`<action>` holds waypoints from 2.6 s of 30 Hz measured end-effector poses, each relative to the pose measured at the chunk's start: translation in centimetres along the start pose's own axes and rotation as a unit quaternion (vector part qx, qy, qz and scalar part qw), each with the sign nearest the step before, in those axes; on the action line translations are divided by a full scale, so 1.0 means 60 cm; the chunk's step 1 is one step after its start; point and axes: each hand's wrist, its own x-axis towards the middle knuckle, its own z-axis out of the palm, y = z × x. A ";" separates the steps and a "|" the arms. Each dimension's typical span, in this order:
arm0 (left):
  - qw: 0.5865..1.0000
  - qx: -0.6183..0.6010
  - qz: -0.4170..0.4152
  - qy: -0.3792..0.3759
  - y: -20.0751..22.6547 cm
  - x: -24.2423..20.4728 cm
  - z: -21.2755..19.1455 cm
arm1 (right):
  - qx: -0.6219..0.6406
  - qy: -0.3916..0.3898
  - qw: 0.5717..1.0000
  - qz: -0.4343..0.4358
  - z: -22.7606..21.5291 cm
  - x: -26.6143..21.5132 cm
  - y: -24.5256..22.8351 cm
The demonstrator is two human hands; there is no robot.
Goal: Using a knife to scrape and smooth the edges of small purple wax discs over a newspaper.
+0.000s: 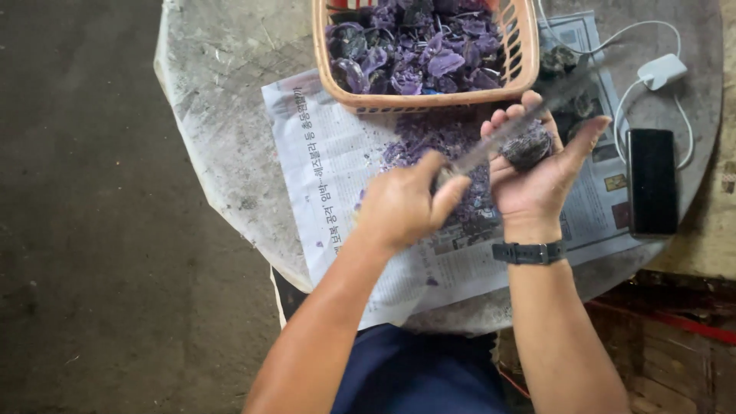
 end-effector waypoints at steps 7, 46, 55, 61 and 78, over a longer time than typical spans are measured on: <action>0.992 0.082 0.048 0.085 0.001 -0.021 0.041 | 0.051 -0.045 0.998 0.012 0.012 -0.004 0.014; 0.998 -0.010 0.015 0.064 -0.008 -0.026 0.005 | 0.039 -0.041 0.988 0.142 -0.018 0.020 0.015; 0.997 0.012 0.056 0.044 -0.008 -0.028 0.010 | -0.023 -0.083 0.995 0.058 0.034 -0.011 0.006; 0.994 0.047 0.051 0.089 -0.010 -0.024 0.026 | -0.087 -0.019 0.992 -0.085 0.086 -0.042 0.017; 0.995 0.088 -0.016 -0.031 0.012 0.005 0.041 | -0.064 0.137 0.986 0.066 -0.006 -0.001 -0.010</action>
